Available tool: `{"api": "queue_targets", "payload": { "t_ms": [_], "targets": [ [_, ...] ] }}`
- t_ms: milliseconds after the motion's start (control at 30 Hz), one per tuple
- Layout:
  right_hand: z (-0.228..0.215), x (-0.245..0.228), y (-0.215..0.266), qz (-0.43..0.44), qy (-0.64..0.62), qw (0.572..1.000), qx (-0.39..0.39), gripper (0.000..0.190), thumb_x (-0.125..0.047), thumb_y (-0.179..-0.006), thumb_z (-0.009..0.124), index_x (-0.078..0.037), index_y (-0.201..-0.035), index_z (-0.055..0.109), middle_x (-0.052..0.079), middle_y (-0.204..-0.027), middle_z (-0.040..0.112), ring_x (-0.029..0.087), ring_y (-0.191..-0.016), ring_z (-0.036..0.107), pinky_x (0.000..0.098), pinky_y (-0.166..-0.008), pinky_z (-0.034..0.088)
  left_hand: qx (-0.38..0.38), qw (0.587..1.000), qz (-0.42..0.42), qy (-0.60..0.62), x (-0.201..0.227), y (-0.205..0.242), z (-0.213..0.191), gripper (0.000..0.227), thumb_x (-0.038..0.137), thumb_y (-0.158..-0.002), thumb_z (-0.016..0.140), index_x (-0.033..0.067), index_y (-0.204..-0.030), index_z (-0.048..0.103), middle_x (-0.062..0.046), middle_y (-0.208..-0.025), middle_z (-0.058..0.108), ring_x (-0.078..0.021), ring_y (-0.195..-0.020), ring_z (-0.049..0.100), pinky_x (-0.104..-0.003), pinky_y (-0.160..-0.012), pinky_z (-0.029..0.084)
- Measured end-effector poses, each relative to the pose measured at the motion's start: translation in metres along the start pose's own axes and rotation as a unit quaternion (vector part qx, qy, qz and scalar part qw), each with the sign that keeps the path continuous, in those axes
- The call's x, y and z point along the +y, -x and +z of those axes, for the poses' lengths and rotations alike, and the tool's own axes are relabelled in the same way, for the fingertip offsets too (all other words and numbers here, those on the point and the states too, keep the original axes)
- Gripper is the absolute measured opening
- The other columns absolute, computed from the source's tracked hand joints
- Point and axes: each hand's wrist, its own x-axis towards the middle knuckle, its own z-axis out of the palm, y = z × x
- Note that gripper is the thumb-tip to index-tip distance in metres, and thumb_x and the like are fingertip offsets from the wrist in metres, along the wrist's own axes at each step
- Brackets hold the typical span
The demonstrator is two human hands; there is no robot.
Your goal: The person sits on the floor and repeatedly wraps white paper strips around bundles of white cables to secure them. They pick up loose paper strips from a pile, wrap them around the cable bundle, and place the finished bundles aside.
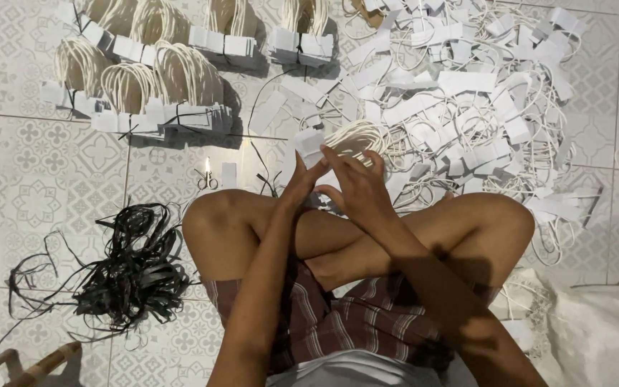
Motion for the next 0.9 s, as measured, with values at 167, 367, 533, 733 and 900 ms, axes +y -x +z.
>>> {"api": "queue_targets", "payload": {
  "t_ms": [167,367,533,733,900],
  "targets": [
    [-0.012,0.007,-0.01,-0.049,-0.032,0.997,0.05,0.065,-0.045,-0.092,0.076,-0.011,-0.143,0.055,0.009,-0.117,0.073,0.025,-0.118,0.066,0.057,-0.112,0.028,0.041,0.993,0.045,0.098,-0.021,-0.01,-0.008,0.082,0.035,-0.09,0.078,0.0113,-0.148,0.026,-0.014,-0.135,0.05,-0.0268,-0.124,0.048,-0.05,-0.111,0.037],
    [-0.023,0.091,-0.007,-0.013,-0.055,0.991,0.122,0.043,-0.034,-0.095,0.079,-0.011,-0.129,0.067,0.006,-0.118,0.072,0.026,-0.113,0.067,0.0465,-0.101,0.041,0.17,0.964,0.079,0.189,-0.038,-0.024,-0.029,0.055,0.03,-0.089,0.079,0.0149,-0.13,0.046,-0.005,-0.108,0.063,-0.0164,-0.098,0.061,-0.037,-0.09,0.054],
    [-0.043,0.156,0.012,0.122,-0.069,0.99,0.017,0.023,-0.011,-0.095,0.079,-0.01,-0.118,0.074,0.008,-0.103,0.074,0.028,-0.09,0.072,0.0421,-0.081,0.053,0.232,0.944,0.089,0.217,0.005,-0.004,-0.007,0.047,0.032,-0.089,0.079,0.0169,-0.123,0.051,0.0,-0.103,0.063,-0.0128,-0.094,0.062,-0.032,-0.088,0.054],
    [-0.002,0.203,0.04,0.359,-0.02,0.89,-0.281,0.035,-0.029,-0.091,0.075,-0.015,-0.123,0.074,0.014,-0.114,0.072,0.041,-0.112,0.067,0.0558,-0.095,0.052,0.244,0.935,0.025,0.257,-0.011,-0.018,-0.021,0.04,0.038,-0.085,0.08,0.0142,-0.112,0.063,-0.006,-0.096,0.07,-0.0199,-0.088,0.068,-0.038,-0.081,0.058],
    [0.019,0.195,0.034,0.336,0.047,0.876,-0.344,0.038,-0.015,-0.083,0.079,-0.016,-0.121,0.071,0.01,-0.105,0.075,0.035,-0.104,0.068,0.0489,-0.094,0.043,0.288,0.929,0.024,0.233,-0.015,-0.023,-0.027,0.036,0.037,-0.085,0.081,0.0147,-0.107,0.063,-0.006,-0.094,0.069,-0.0186,-0.086,0.068,-0.037,-0.08,0.06]
  ]
}}
